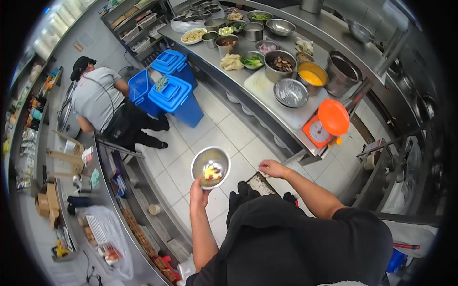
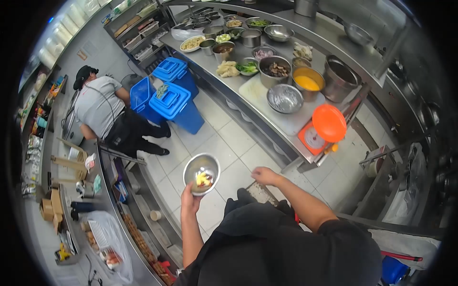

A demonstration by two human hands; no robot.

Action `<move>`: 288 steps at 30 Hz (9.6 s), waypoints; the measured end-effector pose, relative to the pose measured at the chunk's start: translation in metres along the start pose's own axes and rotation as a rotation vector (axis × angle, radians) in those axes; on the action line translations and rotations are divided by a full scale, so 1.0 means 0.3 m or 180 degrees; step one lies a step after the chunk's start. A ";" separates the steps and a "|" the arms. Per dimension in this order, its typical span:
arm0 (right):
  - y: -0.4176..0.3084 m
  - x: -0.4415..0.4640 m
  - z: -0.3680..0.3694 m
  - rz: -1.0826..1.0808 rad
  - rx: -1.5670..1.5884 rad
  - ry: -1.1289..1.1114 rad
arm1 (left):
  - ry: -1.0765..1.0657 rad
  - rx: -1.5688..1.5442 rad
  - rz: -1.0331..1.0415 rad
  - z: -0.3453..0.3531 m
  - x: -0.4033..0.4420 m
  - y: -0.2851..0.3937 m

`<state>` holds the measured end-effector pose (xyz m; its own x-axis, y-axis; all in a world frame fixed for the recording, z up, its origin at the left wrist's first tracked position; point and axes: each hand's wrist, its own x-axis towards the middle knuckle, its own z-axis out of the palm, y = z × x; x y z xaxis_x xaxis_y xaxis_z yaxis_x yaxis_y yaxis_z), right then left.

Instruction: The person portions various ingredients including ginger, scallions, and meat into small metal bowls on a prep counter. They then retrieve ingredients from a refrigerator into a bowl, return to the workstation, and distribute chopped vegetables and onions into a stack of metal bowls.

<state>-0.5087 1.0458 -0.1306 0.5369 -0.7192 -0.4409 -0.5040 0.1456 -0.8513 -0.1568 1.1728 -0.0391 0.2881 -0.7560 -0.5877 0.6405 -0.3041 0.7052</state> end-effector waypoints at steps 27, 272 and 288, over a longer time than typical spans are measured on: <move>-0.968 0.868 -0.992 -0.0416 -0.0508 0.2854 | -0.0954 0.2701 0.0230 1.411 1.673 0.867; -1.500 0.331 -1.554 -0.1103 -0.0417 0.5260 | -0.5606 0.1549 0.3177 2.618 0.910 0.968; -1.447 0.319 -1.541 -0.1159 -0.0900 0.5510 | -0.5563 0.1651 0.3402 2.605 0.882 0.988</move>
<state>-0.5512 0.5997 0.3282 -0.5189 -0.5344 0.6672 -0.7229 -0.1423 -0.6762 -0.4470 0.4296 0.3244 -0.6804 -0.2366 0.6936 0.4219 0.6474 0.6347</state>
